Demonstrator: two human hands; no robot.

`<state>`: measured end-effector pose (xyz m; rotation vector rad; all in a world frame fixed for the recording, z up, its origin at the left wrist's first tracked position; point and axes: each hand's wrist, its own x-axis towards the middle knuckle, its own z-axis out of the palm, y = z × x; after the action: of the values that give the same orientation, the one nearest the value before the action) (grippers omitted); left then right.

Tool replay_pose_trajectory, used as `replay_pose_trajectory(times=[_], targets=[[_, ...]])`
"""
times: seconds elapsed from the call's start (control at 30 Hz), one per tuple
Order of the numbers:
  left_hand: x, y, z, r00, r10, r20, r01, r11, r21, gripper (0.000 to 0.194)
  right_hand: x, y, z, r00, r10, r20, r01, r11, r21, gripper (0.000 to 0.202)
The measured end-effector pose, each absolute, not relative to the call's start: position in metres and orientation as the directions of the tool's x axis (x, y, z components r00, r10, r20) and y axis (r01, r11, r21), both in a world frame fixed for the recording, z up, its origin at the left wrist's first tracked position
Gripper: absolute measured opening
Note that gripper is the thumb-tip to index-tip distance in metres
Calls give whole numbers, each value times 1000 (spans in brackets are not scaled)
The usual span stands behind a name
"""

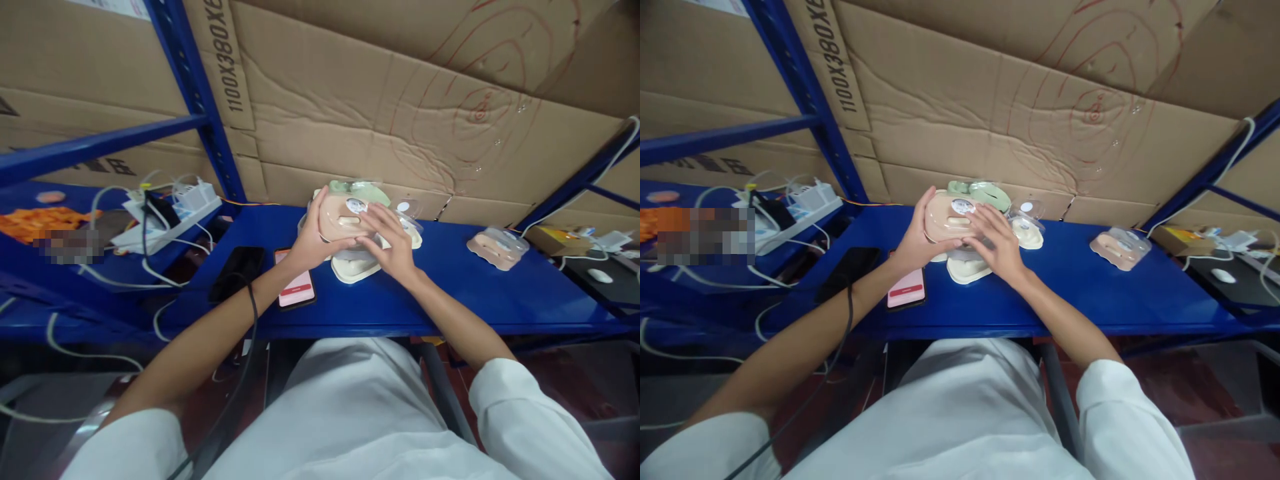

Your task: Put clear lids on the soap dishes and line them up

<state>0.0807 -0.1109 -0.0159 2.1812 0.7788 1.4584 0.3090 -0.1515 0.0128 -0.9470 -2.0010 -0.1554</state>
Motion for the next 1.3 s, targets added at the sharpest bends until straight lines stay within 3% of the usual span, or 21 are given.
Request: replay_pose_trajectory(times=[0.2,0.3,0.4,0.63,0.73,0.87,1.0,1.17,1.3], targets=[[78,-111,-17,382,623,682,211,-777,593,121,340,-160,3,-86,640,763,652,616,-443,58],[80,-111,-19,354,624,696,230,-780,582,120,385,-193,-5,29,706,707,806,402,-434,57],[77,-107,-19,272,644,715,278,-764,583,117,432,-226,-25,19,803,596,894,253,-369,50],[77,-105,-22,235,659,714,297,-749,593,114,472,-229,-52,-275,887,370,857,401,-323,42],[81,-112,-22,279,653,704,250,-757,603,113,447,-215,-29,-321,857,402,835,457,-308,49],[83,-121,-18,333,652,682,222,-756,615,116,387,-191,14,-464,729,503,709,646,-283,71],[81,-122,-13,350,646,678,170,-756,633,112,337,-161,36,-613,645,456,542,763,-352,80],[81,-120,-13,370,634,679,83,-751,655,120,339,-149,35,-494,679,543,403,732,-549,55],[80,-123,-9,372,637,676,87,-749,657,109,391,-174,29,-223,729,647,533,647,-545,51]])
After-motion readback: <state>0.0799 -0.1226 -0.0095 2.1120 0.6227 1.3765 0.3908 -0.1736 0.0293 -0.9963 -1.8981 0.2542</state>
